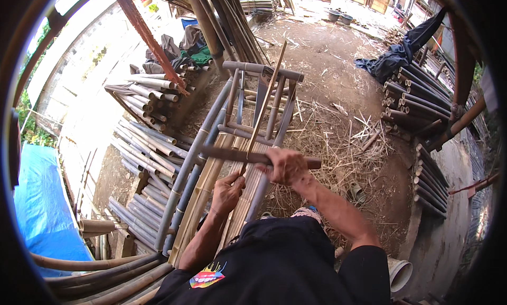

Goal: The person scrapes a bamboo strip with a knife and then places it into a pre-assembled bamboo structure.

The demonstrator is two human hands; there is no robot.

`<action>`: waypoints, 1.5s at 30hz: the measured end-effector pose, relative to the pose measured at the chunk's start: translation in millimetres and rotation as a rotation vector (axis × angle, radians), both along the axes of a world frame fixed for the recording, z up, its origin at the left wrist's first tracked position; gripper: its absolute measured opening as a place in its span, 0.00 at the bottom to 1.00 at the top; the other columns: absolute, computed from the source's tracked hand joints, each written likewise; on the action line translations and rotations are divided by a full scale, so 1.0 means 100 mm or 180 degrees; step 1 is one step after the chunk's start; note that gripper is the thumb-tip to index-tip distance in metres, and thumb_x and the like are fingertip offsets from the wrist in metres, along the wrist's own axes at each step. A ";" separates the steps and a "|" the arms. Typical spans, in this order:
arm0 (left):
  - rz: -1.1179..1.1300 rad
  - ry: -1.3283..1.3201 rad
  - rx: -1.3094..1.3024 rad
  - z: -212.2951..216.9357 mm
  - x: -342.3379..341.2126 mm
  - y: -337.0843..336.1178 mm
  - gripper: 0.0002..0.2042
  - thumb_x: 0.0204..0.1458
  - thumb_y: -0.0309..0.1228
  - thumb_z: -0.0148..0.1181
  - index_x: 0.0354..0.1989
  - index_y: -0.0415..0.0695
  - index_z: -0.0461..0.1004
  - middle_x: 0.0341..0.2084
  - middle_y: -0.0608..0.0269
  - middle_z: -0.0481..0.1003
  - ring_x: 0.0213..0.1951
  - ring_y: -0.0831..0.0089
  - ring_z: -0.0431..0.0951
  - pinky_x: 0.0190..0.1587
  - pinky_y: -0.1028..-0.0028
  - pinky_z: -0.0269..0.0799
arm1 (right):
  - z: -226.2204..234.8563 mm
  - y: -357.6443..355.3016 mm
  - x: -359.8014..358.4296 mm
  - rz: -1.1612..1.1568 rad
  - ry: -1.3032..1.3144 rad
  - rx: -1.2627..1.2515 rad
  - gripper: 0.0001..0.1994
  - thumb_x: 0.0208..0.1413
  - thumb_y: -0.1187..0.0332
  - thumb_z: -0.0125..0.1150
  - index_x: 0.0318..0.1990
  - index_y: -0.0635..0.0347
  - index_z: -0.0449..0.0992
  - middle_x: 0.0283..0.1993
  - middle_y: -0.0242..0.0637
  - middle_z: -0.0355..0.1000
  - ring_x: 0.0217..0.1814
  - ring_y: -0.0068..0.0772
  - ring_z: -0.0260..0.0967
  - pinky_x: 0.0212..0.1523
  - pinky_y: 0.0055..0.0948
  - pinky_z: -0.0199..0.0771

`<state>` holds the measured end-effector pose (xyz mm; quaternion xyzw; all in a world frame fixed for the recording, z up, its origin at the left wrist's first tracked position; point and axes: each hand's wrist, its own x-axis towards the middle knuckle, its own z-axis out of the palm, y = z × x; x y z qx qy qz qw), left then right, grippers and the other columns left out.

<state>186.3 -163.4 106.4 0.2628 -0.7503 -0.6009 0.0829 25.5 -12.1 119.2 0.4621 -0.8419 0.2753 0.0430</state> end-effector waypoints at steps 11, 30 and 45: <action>-0.0273 -0.0028 0.0226 0.20 0.41 0.22 0.15 0.58 0.26 0.55 0.52 0.33 0.72 0.27 0.65 0.75 0.30 0.81 0.73 0.33 0.78 0.70 | 0.18 0.28 -0.49 -0.0907 0.0007 -0.0248 0.30 0.60 0.33 0.36 0.28 0.52 0.68 0.15 0.27 0.63 0.12 0.19 0.59 0.09 0.26 0.63; -0.0474 0.0152 -0.0849 0.38 0.56 0.44 0.13 0.54 0.24 0.57 0.47 0.36 0.74 0.23 0.49 0.71 0.24 0.63 0.73 0.28 0.69 0.66 | 0.09 0.48 -1.00 -0.0191 0.0248 -0.0171 0.33 0.58 0.32 0.35 0.33 0.55 0.71 0.19 0.35 0.71 0.17 0.30 0.70 0.17 0.35 0.74; -0.0115 -0.1155 0.0846 0.09 0.76 0.95 0.13 0.62 0.33 0.50 0.39 0.36 0.77 0.18 0.66 0.71 0.16 0.82 0.67 0.19 0.80 0.61 | 0.25 1.61 -3.58 -0.2069 -0.0261 -0.0143 0.34 0.58 0.31 0.33 0.29 0.53 0.71 0.14 0.25 0.60 0.14 0.21 0.58 0.13 0.24 0.55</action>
